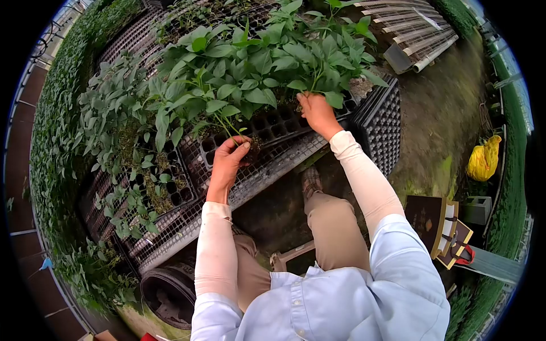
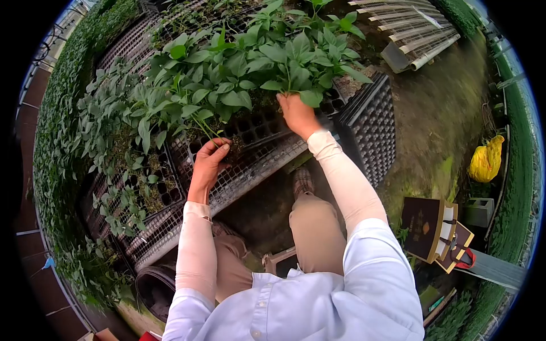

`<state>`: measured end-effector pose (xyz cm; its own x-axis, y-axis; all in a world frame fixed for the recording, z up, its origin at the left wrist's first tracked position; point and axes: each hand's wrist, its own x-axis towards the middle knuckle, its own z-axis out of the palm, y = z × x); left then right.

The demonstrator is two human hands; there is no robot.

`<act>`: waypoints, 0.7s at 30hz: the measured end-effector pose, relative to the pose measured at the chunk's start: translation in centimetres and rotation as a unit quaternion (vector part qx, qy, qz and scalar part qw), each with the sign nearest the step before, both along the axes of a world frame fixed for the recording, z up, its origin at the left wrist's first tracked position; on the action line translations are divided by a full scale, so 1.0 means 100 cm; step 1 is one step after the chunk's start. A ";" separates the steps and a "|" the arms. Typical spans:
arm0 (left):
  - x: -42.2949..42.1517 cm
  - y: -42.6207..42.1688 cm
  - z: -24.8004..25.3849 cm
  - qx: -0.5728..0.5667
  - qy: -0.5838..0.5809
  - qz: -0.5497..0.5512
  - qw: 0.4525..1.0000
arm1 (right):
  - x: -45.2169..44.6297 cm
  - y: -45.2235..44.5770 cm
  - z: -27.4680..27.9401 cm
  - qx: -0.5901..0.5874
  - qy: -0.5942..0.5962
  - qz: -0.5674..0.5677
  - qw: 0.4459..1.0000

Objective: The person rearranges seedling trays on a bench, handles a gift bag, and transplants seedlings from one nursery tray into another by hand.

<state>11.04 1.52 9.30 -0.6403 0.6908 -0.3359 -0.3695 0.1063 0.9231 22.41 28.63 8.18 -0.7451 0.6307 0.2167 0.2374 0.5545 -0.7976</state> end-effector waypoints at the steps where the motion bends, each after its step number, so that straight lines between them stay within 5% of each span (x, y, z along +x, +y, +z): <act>1: 0.002 0.004 0.002 -0.010 0.007 0.007 1.000 | -0.002 0.005 -0.002 0.016 -0.044 -0.011 0.999; 2: 0.003 0.008 0.000 -0.010 0.007 0.011 1.000 | -0.008 0.016 -0.028 0.015 -0.045 -0.007 0.999; 5: 0.006 0.022 -0.005 -0.002 0.051 -0.002 0.999 | -0.021 0.030 -0.077 0.289 0.041 0.003 0.956; 8: 0.007 0.038 -0.010 -0.034 0.143 -0.039 0.988 | -0.027 0.027 -0.070 0.219 -0.223 0.047 0.949; 9: 0.009 0.046 -0.007 -0.049 0.104 -0.043 0.992 | -0.025 0.022 -0.073 0.194 -0.099 0.021 0.976; 10: 0.011 0.055 -0.013 -0.051 0.103 -0.044 0.992 | -0.025 0.024 -0.073 0.192 -0.101 0.020 0.976; 12: 0.012 0.077 -0.024 0.013 0.294 0.002 0.956 | -0.029 0.034 -0.059 -0.020 -0.258 0.006 0.966; 15: 0.012 0.109 -0.026 -0.028 0.332 0.010 0.943 | -0.014 0.032 -0.060 0.056 -0.070 0.094 0.991; 18: 0.007 0.141 -0.030 -0.017 0.369 0.010 0.929 | 0.003 0.021 -0.050 0.009 -0.010 0.043 0.999; 21: 0.004 0.152 -0.036 -0.190 0.457 -0.035 0.868 | 0.030 0.003 -0.030 0.017 -0.063 -0.018 0.998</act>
<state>11.41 16.73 5.68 -0.7203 0.6891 0.0789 0.5187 0.4597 0.7208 25.39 28.88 5.16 -0.7444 0.6519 0.1447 0.3545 0.5695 -0.7417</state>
